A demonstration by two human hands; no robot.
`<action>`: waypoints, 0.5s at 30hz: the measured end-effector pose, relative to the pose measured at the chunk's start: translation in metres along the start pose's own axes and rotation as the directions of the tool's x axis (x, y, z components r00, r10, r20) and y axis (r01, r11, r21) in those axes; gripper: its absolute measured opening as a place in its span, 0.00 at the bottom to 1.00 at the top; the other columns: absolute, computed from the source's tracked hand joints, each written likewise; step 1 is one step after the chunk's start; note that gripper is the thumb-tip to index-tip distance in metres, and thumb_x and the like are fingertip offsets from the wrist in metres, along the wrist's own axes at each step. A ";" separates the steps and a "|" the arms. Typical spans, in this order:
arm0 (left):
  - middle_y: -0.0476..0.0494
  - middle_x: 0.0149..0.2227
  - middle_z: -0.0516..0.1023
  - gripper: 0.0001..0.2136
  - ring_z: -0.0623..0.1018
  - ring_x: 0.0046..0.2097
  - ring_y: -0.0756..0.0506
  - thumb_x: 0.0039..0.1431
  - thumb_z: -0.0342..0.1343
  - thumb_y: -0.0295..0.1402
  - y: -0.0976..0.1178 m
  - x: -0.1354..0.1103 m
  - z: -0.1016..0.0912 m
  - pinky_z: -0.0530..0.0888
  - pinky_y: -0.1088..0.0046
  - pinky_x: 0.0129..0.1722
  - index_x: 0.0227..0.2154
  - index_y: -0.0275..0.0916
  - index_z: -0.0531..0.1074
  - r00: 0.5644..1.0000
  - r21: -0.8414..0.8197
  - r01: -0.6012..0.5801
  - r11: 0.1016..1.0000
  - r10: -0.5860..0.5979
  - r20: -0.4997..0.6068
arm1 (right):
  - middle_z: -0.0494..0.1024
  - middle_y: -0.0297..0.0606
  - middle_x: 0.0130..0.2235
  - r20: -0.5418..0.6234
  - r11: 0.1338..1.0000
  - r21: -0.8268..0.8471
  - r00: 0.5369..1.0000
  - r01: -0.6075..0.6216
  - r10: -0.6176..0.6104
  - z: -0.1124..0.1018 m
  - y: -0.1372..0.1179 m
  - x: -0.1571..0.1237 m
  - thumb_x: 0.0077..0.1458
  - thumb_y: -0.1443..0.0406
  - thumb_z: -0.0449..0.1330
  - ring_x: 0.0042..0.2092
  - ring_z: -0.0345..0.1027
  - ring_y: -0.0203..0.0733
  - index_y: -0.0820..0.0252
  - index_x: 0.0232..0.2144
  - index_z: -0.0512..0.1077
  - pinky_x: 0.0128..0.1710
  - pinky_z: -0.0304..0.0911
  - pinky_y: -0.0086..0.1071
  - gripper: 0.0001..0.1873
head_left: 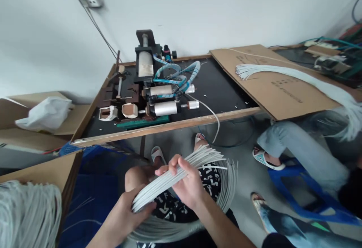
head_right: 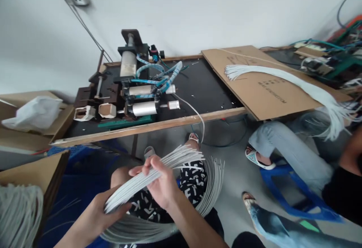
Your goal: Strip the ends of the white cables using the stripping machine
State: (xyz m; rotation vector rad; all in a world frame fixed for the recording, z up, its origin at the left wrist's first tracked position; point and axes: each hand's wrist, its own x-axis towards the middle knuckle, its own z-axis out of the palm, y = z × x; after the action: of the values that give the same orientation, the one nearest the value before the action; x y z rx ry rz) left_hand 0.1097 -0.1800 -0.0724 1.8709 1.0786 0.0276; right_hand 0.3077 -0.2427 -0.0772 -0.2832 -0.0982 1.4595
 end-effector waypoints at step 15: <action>0.49 0.24 0.73 0.18 0.69 0.27 0.47 0.52 0.64 0.51 0.008 -0.015 0.053 0.65 0.74 0.26 0.28 0.38 0.75 0.975 -0.112 0.146 0.983 -0.162 -0.149 | 0.85 0.35 0.36 -0.461 0.979 0.143 0.866 -0.144 0.194 -0.021 0.027 -0.018 0.54 0.52 0.70 0.39 0.80 0.40 0.62 0.37 0.78 0.47 0.72 0.36 0.19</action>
State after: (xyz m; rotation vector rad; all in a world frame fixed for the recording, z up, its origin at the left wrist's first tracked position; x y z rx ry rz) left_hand 0.1289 -0.2297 -0.0899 1.7124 1.3053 0.1392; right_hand 0.2849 -0.2612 -0.1024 -0.5681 0.4095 1.5244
